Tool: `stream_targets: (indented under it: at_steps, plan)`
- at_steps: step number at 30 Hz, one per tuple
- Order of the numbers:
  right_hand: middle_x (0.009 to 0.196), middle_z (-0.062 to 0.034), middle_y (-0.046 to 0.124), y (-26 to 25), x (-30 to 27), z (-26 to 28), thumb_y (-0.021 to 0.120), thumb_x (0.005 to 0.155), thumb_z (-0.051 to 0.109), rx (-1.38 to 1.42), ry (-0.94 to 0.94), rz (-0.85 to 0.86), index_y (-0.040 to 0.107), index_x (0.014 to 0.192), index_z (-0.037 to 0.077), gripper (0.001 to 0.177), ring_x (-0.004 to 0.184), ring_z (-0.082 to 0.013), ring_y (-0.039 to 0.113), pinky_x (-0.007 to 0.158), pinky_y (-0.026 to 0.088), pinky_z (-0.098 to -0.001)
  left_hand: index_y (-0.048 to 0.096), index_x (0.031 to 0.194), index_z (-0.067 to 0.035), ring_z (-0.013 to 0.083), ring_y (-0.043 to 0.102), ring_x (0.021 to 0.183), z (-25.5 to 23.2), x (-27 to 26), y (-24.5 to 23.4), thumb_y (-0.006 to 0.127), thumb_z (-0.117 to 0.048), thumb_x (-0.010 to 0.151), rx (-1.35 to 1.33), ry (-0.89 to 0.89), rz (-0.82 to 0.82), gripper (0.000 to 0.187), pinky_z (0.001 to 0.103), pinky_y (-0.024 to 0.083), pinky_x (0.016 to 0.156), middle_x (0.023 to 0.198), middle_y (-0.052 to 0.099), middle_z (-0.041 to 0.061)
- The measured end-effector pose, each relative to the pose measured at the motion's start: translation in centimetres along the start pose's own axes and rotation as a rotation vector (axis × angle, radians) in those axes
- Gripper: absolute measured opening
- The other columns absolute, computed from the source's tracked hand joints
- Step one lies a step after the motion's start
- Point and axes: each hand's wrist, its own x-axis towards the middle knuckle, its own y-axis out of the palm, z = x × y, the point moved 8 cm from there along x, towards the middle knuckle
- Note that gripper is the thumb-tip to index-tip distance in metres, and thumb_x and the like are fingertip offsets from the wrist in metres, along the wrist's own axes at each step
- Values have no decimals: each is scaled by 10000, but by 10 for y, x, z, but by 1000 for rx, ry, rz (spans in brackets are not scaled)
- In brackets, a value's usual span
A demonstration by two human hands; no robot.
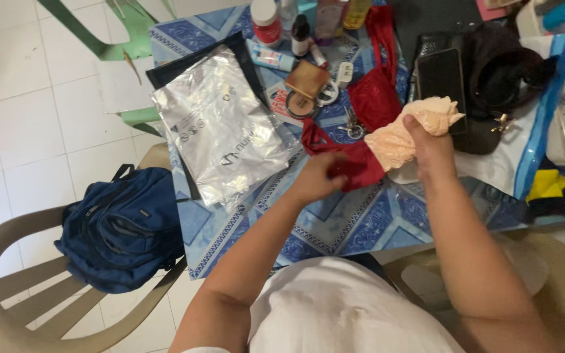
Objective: The person opens a blue backpack on the table and takes out folded clothing, a plastic pouch, and other items. They fold a navy garment and a patterned garment, place the clothing and a red bra into a clear plastic mailer bag, and handle a phone, keys, and a hat on the table.
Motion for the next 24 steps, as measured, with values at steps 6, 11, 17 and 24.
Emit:
stream_targets:
  at_steps: [6,11,17,24]
  plan:
    - [1172,-104,733,-14,-11,-39,844,832,205,-407,55,88,647,1283,-7,535,1009,-200,722,832,589,-332,691,1064,-221,330,617,1271,-68,-18,24,730,-153,750,749,545,-267,324,554,382,1121,1245,700,86]
    - [1134,-82,739,-30,1,-55,780,868,247,-107,336,34,611,1296,32,508,984,-212,737,811,605,-340,657,1196,-141,322,675,1130,-107,2,-8,678,-104,869,258,507,-201,329,469,481,1060,1118,717,99]
    - [1137,-172,698,-22,-1,28,702,1019,371,576,113,325,610,1272,-67,514,1050,-283,719,911,608,-392,660,1239,-81,207,719,1005,-133,46,-90,611,-211,1028,-308,257,-350,252,358,566,917,1035,751,58]
    - [1340,-144,628,63,-41,69,756,882,358,188,-41,594,530,1402,-20,681,1220,-257,625,1060,514,-408,544,1401,-57,256,680,1102,-97,52,-125,595,-360,1077,-1494,102,12,446,438,543,999,1228,691,125]
